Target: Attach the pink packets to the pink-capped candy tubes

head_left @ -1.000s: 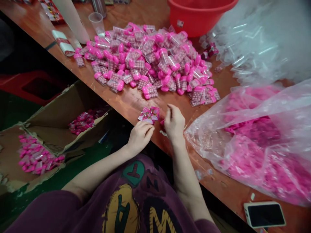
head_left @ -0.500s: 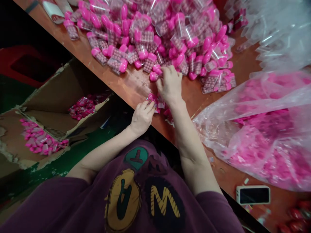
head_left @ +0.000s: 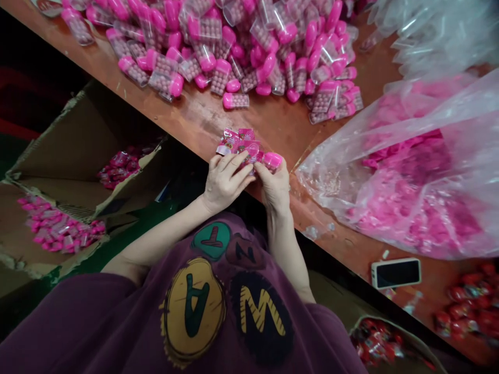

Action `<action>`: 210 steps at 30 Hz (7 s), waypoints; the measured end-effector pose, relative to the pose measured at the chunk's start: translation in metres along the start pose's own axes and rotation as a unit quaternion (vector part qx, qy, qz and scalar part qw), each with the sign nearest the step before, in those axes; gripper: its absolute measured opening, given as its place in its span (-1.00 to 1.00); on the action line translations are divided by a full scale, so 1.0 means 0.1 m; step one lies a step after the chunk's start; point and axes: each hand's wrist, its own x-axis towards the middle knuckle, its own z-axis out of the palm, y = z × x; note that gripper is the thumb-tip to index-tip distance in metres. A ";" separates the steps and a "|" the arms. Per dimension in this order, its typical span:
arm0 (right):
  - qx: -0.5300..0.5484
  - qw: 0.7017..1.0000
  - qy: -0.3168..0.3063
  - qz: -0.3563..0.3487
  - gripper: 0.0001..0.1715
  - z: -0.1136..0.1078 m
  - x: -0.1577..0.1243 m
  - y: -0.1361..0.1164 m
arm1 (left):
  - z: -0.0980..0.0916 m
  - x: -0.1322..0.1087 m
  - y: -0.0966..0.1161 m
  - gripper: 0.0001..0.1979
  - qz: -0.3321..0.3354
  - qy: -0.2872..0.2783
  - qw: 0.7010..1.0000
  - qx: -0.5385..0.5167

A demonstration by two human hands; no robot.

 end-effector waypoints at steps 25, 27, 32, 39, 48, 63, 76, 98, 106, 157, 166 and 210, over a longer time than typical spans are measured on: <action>-0.424 0.881 0.046 -0.206 -0.74 -0.59 -0.14 0.13 | -0.06 0.04 0.31 -0.57 -0.055 -0.291 0.936 0.188; -0.366 0.904 0.084 -0.203 -0.78 -0.66 -0.14 0.12 | -0.10 0.06 0.27 -0.62 -0.092 -0.254 0.955 0.124; -0.146 0.980 0.010 -0.137 -0.67 -0.58 -0.24 -0.06 | -0.10 0.16 0.30 -0.76 -0.224 -0.143 0.942 -0.206; -0.035 0.996 -0.043 -0.065 -0.47 -0.38 -0.43 -0.08 | 0.00 0.18 0.49 -0.80 -0.459 -0.119 0.738 -0.480; 0.093 0.996 0.000 0.004 -0.39 -0.25 -0.48 0.12 | 0.13 0.08 0.55 -0.73 -0.511 -0.065 0.674 -0.529; -0.027 0.998 -0.029 -0.038 -0.40 -0.35 -0.34 0.03 | -0.04 0.20 0.46 -0.66 -0.501 -0.059 0.707 -0.496; 0.058 0.997 -0.031 0.040 -0.53 -0.23 -0.70 0.03 | 0.05 0.22 0.45 -0.56 -0.552 0.020 0.670 -0.496; 0.104 0.991 -0.060 0.064 -0.40 -0.12 -0.77 0.09 | 0.07 0.15 0.43 -0.55 -0.538 -0.012 0.647 -0.540; 0.164 0.956 -0.183 0.159 -0.56 -0.21 -0.74 -0.03 | 0.10 0.16 0.45 -0.58 -0.510 -0.011 0.676 -0.531; -0.009 0.993 -0.110 0.051 -0.27 -0.27 -0.86 0.12 | -0.06 0.13 0.44 -0.69 -0.514 -0.100 0.598 -0.607; -0.064 0.993 -0.099 -0.015 -0.29 -0.26 -0.89 0.23 | -0.01 0.16 0.46 -0.70 -0.515 -0.095 0.609 -0.595; -0.085 0.985 -0.094 -0.116 -0.23 -0.24 -0.84 0.43 | 0.08 0.05 0.66 -0.80 -0.531 -0.027 0.613 -0.585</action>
